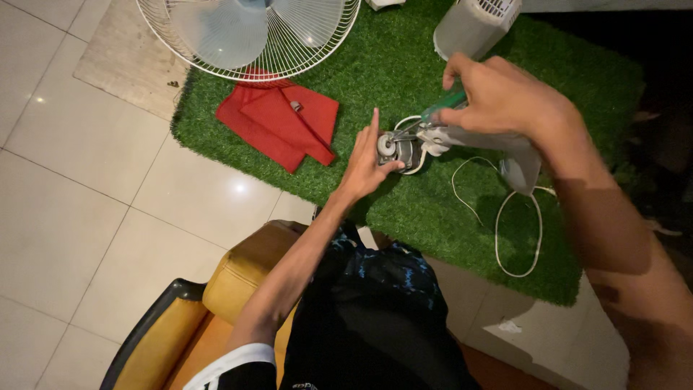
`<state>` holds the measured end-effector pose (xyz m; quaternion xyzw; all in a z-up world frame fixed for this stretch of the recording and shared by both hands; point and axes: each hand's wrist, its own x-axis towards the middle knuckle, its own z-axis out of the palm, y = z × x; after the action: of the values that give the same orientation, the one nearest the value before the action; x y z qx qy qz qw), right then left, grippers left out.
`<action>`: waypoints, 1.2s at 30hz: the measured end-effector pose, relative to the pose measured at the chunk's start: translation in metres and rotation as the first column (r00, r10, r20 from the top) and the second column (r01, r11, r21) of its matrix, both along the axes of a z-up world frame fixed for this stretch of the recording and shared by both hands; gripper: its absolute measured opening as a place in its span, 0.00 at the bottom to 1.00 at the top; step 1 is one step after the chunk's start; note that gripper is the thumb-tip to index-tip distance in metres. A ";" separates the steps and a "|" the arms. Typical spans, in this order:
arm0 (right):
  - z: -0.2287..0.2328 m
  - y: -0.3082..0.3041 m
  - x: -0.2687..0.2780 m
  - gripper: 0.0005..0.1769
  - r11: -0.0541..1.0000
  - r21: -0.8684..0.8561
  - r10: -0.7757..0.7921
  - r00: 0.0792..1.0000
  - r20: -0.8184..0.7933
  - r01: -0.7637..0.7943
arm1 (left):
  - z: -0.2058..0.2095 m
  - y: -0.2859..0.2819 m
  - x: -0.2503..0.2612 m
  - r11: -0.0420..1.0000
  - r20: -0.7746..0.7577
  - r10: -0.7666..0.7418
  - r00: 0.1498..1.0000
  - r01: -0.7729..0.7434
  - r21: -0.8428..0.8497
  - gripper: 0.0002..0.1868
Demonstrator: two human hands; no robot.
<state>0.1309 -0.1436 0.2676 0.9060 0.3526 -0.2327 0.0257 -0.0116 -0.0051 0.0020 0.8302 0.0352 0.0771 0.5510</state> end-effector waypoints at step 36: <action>-0.017 -0.046 -0.040 0.26 0.998 0.049 -0.051 0.986 0.161 0.043 | 0.011 0.006 -0.003 1.000 0.001 0.021 1.000 -0.021 0.006 0.56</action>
<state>0.0910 -0.1898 0.2502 0.9304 0.3330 -0.1508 0.0284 -0.0143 0.0009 0.0125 0.8314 0.0434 0.0836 0.5477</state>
